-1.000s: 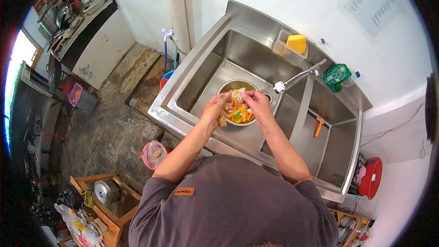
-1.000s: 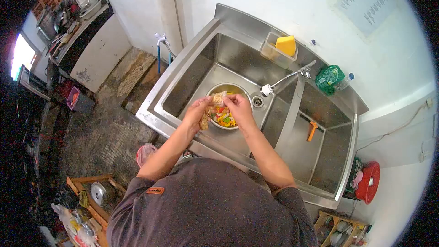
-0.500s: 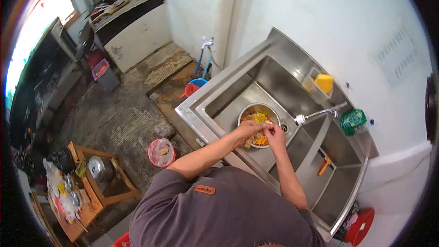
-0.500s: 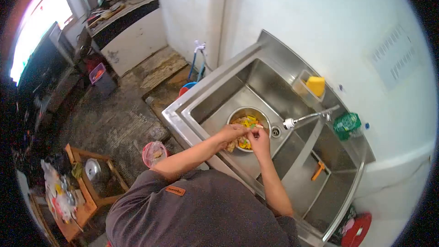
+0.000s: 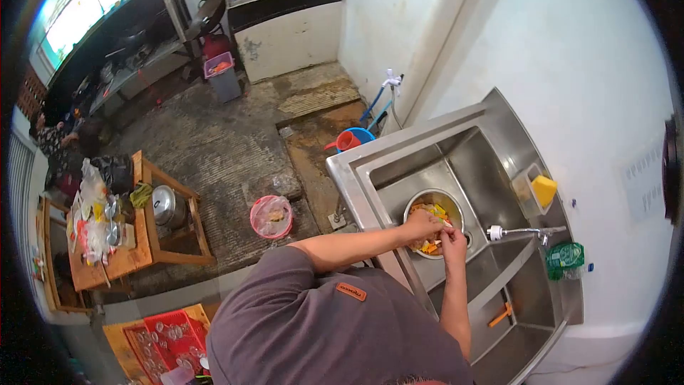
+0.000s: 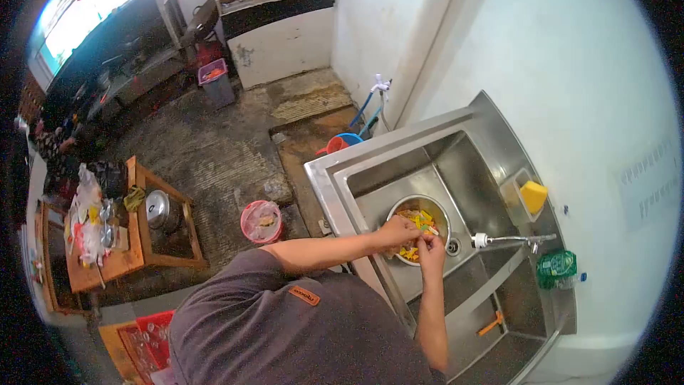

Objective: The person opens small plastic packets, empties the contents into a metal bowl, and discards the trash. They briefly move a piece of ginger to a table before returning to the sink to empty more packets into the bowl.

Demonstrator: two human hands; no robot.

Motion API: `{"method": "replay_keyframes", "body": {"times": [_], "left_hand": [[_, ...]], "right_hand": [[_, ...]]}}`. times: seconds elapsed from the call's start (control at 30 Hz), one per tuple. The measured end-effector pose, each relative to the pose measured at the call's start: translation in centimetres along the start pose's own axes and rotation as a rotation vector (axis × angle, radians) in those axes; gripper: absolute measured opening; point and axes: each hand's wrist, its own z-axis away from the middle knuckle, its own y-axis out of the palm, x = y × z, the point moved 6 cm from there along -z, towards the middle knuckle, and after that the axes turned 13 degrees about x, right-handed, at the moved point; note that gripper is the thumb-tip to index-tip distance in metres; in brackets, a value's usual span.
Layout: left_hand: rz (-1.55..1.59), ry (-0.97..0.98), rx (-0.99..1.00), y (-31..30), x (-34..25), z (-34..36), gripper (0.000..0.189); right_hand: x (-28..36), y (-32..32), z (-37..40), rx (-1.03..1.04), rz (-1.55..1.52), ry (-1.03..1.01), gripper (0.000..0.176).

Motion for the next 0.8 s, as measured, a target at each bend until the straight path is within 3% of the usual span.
{"method": "replay_keyframes", "body": {"times": [0.13,0.3,0.43,0.5,0.53,0.67,0.73,0.8], "left_hand": [[-0.046,0.108,-0.01,-0.1,2.0,-1.5,0.028],[-0.136,0.078,-0.017,-0.8,1.8,-0.8,0.029],[-0.271,0.214,-0.126,-1.5,3.1,-2.5,0.037],[-0.354,0.03,-0.012,-1.7,3.4,-2.9,0.037],[-0.316,-0.013,0.036,-1.9,3.5,-2.9,0.038],[-0.259,0.037,0.019,-1.3,1.8,-1.8,0.038],[-0.282,-0.059,-0.002,-1.0,0.7,-0.5,0.05],[-0.296,-0.03,-0.018,-1.0,2.6,-2.0,0.045]], "right_hand": [[0.5,0.4,-0.1,0.012,-0.239,-0.023,0.013],[2.6,1.7,0.3,0.073,-0.491,0.091,0.014],[-1.9,1.2,-1.7,0.002,-0.361,-0.026,0.014],[-1.3,1.2,-1.9,-0.016,-0.063,-0.122,0.012],[-1.3,1.2,-1.9,-0.007,-0.08,-0.174,0.009],[-0.4,1.3,-1.6,0.008,-0.024,-0.145,0.009],[0.4,1.0,-1.4,-0.073,0.057,-0.211,0.01],[0.0,0.9,-1.4,-0.08,0.108,-0.204,0.011]]}}
